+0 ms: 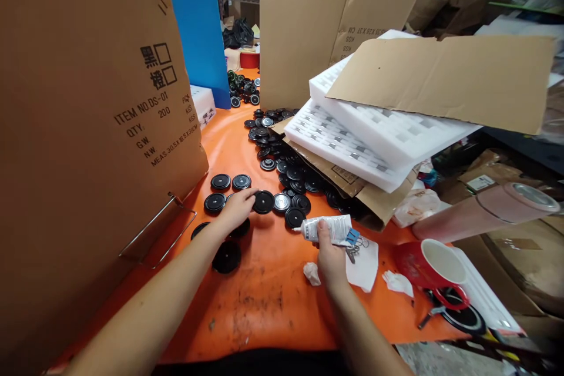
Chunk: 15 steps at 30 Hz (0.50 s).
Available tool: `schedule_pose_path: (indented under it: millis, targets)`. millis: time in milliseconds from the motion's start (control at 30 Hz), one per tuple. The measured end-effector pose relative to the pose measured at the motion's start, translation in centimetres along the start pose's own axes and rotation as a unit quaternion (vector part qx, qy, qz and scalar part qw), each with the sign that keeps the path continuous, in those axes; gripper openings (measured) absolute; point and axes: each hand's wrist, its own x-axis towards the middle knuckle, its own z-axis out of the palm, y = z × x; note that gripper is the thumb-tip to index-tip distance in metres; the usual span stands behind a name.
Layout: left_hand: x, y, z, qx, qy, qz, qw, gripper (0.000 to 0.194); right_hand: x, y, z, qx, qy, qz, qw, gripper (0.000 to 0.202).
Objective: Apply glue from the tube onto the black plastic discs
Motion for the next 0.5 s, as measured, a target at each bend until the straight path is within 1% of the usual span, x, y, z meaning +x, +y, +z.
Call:
schedule_pose_path:
  millis: [67,133,200,300,400,500]
  targets:
    - [2.2,-0.1,-0.5,0.057,0.022,0.03,0.998,0.028,0.2,0.1,-0.5,0.011,-0.004,0.034,0.999,0.056]
    - [3.5,0.0,-0.2,0.105,0.027,0.064,0.992,0.026,0.3,0.1,-0.9,0.016,0.003,0.058,0.998,0.056]
    - [3.8,0.0,1.0,0.143,0.011,0.101,0.984,0.028,0.3,0.1,-1.2,0.013,0.011,0.073,0.997,0.054]
    - [3.5,0.0,3.5,0.182,-0.031,0.145,0.972,0.036,0.5,0.2,-1.5,0.022,0.022,0.09,0.995,0.05]
    - [3.1,-0.1,5.4,0.202,-0.059,0.144,0.967,0.04,0.9,0.7,-1.5,0.043,0.032,0.104,0.993,0.047]
    - [2.4,-0.4,6.0,0.196,-0.073,0.098,0.973,0.035,1.3,1.2,-1.4,0.064,0.032,0.103,0.992,0.045]
